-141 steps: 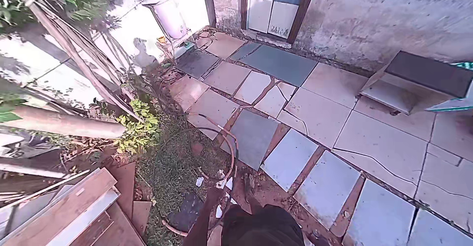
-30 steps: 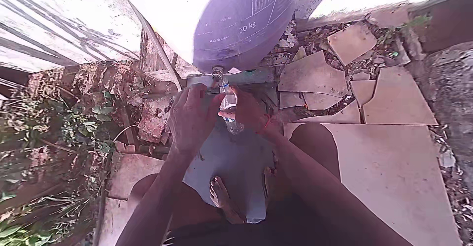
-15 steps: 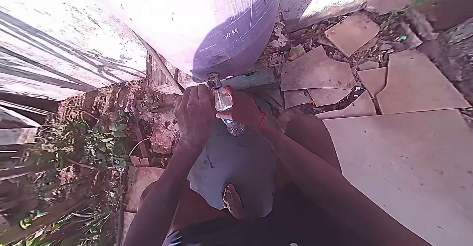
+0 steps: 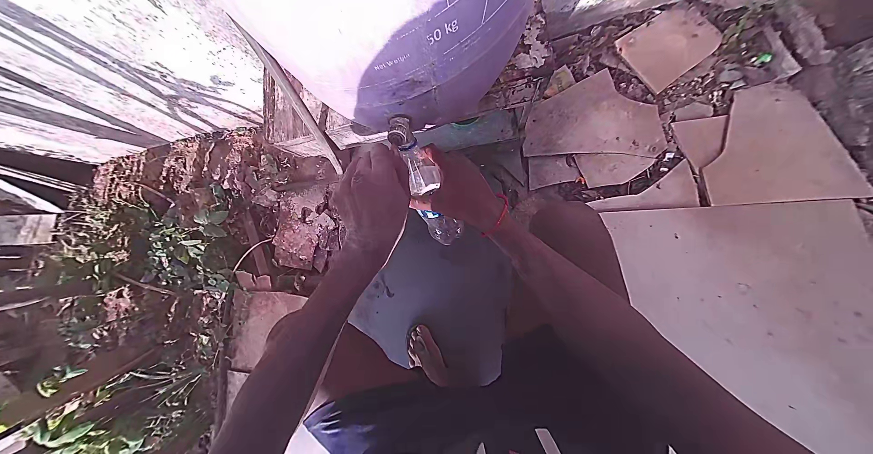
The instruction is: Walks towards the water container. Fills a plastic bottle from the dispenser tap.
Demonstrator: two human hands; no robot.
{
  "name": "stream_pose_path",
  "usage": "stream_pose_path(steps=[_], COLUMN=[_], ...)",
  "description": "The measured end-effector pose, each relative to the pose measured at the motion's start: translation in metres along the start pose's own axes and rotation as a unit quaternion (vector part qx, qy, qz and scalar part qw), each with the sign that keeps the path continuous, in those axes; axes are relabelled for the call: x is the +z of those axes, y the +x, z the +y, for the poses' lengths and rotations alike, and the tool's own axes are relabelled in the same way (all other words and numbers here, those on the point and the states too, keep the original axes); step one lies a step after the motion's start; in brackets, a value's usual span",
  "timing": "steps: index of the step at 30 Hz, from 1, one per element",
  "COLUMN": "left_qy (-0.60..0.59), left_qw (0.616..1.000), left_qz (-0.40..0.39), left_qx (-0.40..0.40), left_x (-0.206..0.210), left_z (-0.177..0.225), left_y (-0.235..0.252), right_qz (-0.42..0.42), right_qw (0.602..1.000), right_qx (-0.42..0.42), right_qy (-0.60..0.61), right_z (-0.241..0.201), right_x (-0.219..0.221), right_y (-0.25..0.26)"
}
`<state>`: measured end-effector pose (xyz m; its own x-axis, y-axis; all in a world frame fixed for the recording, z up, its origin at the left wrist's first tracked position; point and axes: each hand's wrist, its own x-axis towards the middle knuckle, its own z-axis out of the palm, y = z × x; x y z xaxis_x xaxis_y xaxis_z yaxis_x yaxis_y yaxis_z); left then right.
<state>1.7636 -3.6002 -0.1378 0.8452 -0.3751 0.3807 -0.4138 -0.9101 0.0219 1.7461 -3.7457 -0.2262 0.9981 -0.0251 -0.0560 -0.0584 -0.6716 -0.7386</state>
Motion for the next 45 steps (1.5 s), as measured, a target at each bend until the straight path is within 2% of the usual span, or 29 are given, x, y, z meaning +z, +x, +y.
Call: stream_pose_path(steps=[3, 6, 9, 12, 14, 20, 33, 45], left_qy=[-0.147, -0.234, -0.196, -0.186, -0.161, -0.146, -0.161, -0.182], left_qw=[0.98, 0.956, 0.972, 0.981, 0.984, 0.977, 0.965, 0.961], left_qz=[-0.072, -0.077, -0.033, 0.048, 0.07, 0.143, 0.2, 0.208], left_qx=[-0.114, -0.161, -0.127, -0.042, -0.004, 0.066, 0.05, 0.028], left_x=[-0.008, -0.005, -0.005, -0.003, -0.003, 0.012, 0.027, 0.033], left_z=[0.01, 0.009, 0.003, -0.008, -0.013, -0.018, -0.009, -0.012], left_y=[0.002, -0.003, -0.004, -0.009, -0.011, -0.009, -0.003, -0.005], right_qz=[0.001, 0.005, -0.004, -0.015, -0.021, -0.016, 0.036, 0.031], right_qw=[1.0, 1.0, 1.0, 1.0, 0.999, 0.998, 0.997, 0.996], right_qx=[0.0, -0.004, 0.002, 0.02, 0.03, 0.043, 0.024, 0.033], right_qy=[0.009, 0.0, -0.021, -0.016, -0.019, -0.039, -0.067, -0.071], right_z=[-0.01, -0.012, -0.005, -0.005, -0.007, -0.014, -0.021, -0.027], right_x=[-0.013, -0.015, -0.008, -0.006, -0.005, -0.005, -0.004, -0.008], right_y=[-0.01, -0.015, 0.0, 0.004, 0.005, 0.006, 0.0, -0.006])
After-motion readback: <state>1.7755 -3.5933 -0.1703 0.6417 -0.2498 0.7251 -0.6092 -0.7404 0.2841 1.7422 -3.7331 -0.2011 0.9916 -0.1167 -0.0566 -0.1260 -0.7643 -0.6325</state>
